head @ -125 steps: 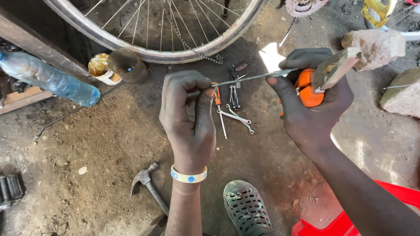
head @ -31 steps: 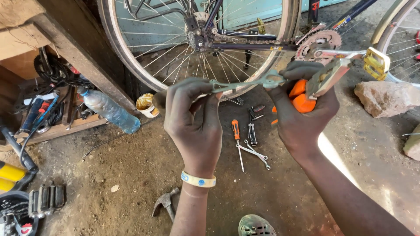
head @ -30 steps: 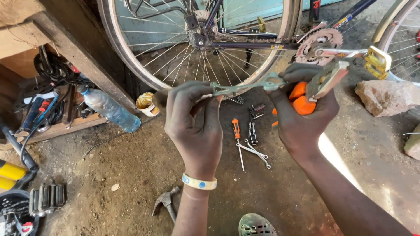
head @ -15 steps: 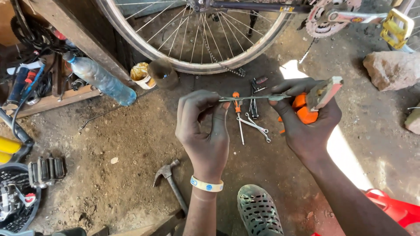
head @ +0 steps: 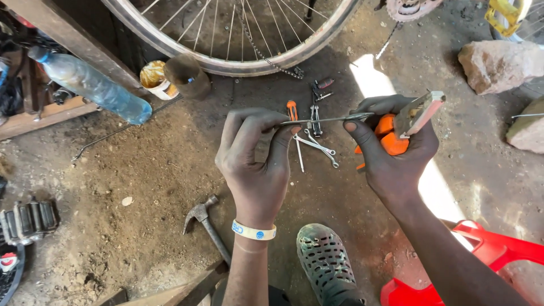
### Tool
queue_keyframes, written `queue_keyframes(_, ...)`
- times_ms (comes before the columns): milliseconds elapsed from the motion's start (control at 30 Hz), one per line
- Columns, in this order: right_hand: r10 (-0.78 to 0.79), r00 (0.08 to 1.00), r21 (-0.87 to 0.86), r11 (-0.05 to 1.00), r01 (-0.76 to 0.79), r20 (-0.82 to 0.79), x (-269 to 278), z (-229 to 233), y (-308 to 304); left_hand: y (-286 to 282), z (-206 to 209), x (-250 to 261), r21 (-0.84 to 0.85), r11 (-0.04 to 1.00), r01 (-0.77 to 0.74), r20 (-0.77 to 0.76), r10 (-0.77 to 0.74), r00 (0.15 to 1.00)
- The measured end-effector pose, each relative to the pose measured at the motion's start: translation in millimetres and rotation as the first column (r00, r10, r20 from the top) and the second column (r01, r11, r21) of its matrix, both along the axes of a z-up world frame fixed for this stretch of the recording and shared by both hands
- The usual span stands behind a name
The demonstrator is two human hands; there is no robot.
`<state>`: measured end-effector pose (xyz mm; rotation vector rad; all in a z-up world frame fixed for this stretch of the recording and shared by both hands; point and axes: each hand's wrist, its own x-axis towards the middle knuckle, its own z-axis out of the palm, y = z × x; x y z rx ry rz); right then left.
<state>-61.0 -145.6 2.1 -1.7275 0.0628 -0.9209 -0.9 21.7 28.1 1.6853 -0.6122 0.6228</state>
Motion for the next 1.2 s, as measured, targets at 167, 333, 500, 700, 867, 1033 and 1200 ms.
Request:
queue_keyframes(167, -0.047, 0.998, 0.009, 0.999, 0.047, -0.052, -5, 0, -1, -7, -5, -1, -0.008, 1.0, 0.003, -0.021, -0.003, 1.0)
queue_keyframes(333, -0.118, 0.989, 0.007, 0.993, 0.119, -0.09, -7, 1, -2, -12, -6, -4, -0.014, 0.999, 0.033, -0.028, -0.034, 0.999)
queue_keyframes(500, -0.115, 0.992, 0.071, 0.99, 0.118, -0.042, -6, -1, -4, -16, -10, -6, -0.032, 0.996, 0.077, -0.134, -0.081, 0.988)
queue_keyframes(700, -0.097, 0.995, 0.035, 0.995, 0.098, -0.037, -9, 3, -1, -17, -13, -7, -0.188, 0.976, 0.11, -0.254, -0.156, 0.954)
queue_keyframes(867, -0.134, 0.988, -0.001, 0.991, 0.134, -0.074, -12, 2, 0, -16, -12, -7, -0.267, 0.96, 0.089, -0.327, -0.177, 0.928)
queue_keyframes(1033, -0.126, 0.988, -0.049, 0.991, 0.122, -0.085, -15, 3, 1, -14, -11, -7, -0.309, 0.949, 0.057, -0.361, -0.173, 0.916)
queue_keyframes(1200, -0.135, 0.984, -0.062, 0.99, 0.129, -0.115, -18, 1, 3, -11, -10, -6, -0.31, 0.95, 0.037, -0.373, -0.157, 0.914)
